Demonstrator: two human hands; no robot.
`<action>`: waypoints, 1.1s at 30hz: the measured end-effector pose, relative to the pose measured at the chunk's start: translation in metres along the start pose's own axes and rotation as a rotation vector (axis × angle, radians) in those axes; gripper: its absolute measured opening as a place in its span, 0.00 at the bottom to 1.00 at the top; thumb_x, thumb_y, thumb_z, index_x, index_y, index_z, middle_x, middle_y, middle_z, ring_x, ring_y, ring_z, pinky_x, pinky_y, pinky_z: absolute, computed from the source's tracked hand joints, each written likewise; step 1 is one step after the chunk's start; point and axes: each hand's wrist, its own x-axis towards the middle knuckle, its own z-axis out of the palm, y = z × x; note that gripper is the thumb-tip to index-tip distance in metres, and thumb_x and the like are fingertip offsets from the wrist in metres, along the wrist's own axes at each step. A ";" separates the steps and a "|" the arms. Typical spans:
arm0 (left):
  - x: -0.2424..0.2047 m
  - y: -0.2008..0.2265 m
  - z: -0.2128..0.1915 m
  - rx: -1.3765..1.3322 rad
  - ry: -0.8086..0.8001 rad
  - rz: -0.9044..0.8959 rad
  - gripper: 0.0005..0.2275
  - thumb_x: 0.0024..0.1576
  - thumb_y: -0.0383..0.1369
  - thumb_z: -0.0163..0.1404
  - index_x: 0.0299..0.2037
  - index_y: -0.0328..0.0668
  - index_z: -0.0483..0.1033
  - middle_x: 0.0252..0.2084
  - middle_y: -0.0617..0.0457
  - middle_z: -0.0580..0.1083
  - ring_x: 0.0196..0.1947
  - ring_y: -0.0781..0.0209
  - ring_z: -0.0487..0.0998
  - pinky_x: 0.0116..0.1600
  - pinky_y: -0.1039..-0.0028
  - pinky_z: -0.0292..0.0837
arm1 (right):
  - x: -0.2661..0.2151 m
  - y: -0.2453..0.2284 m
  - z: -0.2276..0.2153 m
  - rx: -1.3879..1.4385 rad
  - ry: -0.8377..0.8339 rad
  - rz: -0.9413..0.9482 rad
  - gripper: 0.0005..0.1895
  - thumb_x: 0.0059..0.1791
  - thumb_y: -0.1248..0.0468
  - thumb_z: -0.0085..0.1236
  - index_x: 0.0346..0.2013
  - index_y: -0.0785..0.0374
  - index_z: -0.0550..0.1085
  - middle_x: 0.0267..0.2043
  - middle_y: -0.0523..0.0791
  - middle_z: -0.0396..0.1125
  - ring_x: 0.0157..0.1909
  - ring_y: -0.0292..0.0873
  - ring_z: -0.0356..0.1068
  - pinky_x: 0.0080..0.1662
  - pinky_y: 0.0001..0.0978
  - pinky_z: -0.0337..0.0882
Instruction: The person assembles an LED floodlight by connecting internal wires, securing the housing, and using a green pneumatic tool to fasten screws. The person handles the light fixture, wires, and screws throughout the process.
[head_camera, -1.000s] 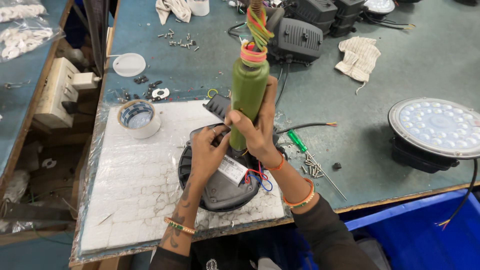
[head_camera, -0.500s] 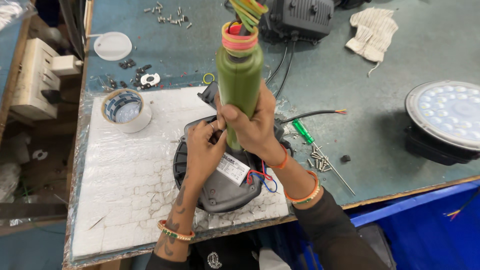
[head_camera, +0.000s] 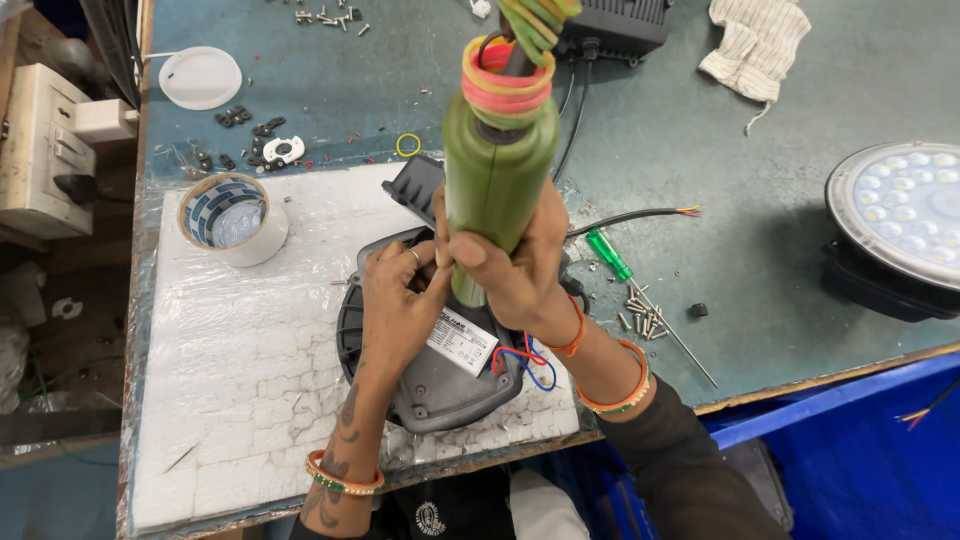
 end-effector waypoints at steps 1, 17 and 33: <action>0.000 0.000 0.000 -0.017 0.002 -0.009 0.09 0.53 0.32 0.58 0.41 0.40 0.83 0.23 0.52 0.69 0.27 0.56 0.70 0.45 0.65 0.63 | 0.000 -0.001 0.000 0.006 -0.005 -0.007 0.25 0.57 0.50 0.59 0.49 0.71 0.64 0.39 0.47 0.67 0.32 0.35 0.68 0.36 0.25 0.71; 0.000 0.001 -0.002 -0.002 -0.023 0.004 0.07 0.53 0.32 0.57 0.39 0.40 0.83 0.24 0.50 0.68 0.31 0.52 0.69 0.46 0.64 0.62 | -0.004 -0.007 -0.006 0.079 -0.124 0.097 0.21 0.54 0.53 0.58 0.45 0.72 0.70 0.40 0.49 0.67 0.36 0.38 0.68 0.40 0.27 0.71; 0.000 -0.006 -0.001 0.029 -0.013 0.059 0.07 0.47 0.28 0.56 0.22 0.35 0.70 0.24 0.46 0.66 0.33 0.48 0.68 0.48 0.61 0.61 | 0.013 -0.012 0.001 0.007 -0.112 0.184 0.24 0.48 0.55 0.58 0.48 0.73 0.68 0.37 0.44 0.69 0.34 0.37 0.69 0.41 0.26 0.71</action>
